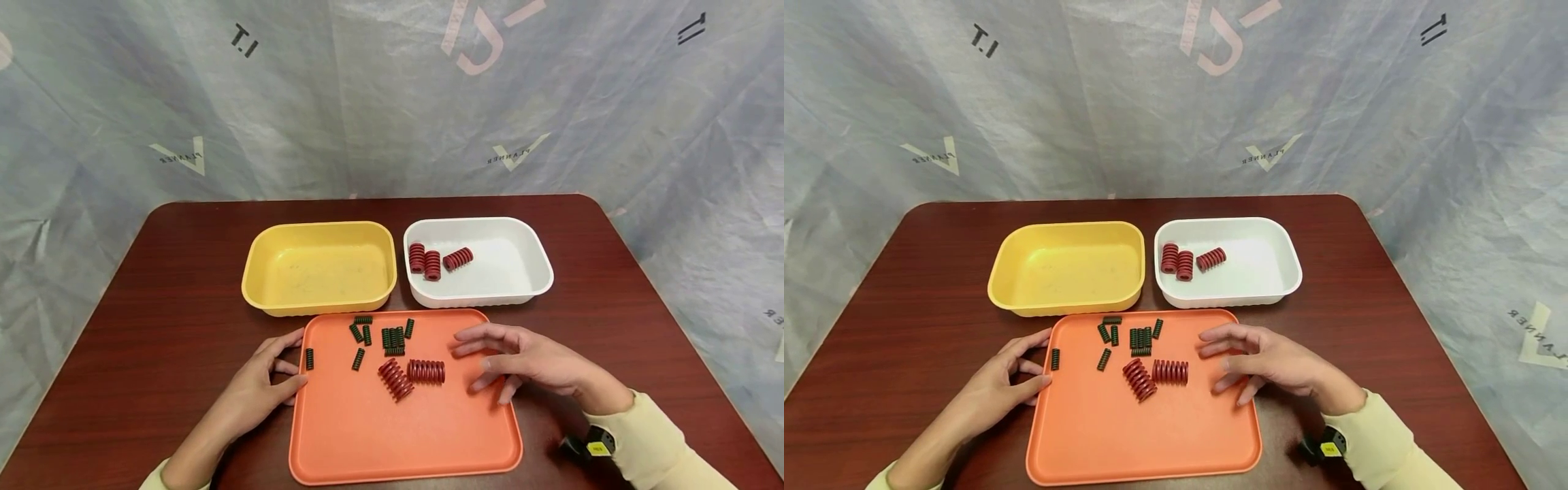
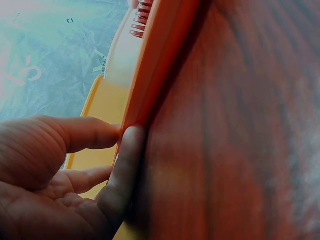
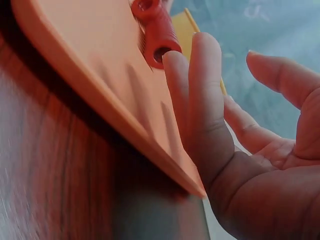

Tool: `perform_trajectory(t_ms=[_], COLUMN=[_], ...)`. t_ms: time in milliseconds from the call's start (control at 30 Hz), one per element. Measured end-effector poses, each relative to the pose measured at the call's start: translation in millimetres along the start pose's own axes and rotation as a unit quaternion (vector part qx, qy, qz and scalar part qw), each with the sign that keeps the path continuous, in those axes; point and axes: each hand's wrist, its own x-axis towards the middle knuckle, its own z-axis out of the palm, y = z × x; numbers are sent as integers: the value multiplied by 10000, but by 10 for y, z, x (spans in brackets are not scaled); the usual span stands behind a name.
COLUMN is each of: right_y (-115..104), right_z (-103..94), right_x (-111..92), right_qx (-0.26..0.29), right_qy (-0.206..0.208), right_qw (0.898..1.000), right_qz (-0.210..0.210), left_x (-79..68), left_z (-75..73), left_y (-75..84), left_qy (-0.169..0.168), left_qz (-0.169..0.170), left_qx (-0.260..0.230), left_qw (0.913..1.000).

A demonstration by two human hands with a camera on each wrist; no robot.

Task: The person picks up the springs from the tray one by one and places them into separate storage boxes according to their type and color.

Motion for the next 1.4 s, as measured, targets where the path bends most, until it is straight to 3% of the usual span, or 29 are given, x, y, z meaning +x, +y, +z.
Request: perform_trajectory(t_ms=[400, 800, 1400], right_y=[99, 165, 172], right_z=[170, 287, 389], right_x=[257, 433, 542], right_qx=[104, 214, -437], right_qy=[323, 432, 1712], right_qw=[9979, 9979, 9838], right_qz=[547, 425, 309], left_x=[-3, -9, 1], left_z=[-7, -4, -4], left_y=[-3, 1, -2], left_qy=[-20, 6, -22], left_qz=[-72, -170, 29], left_qx=[-30, 100, -40], left_qw=[10000, 9998, 10000])
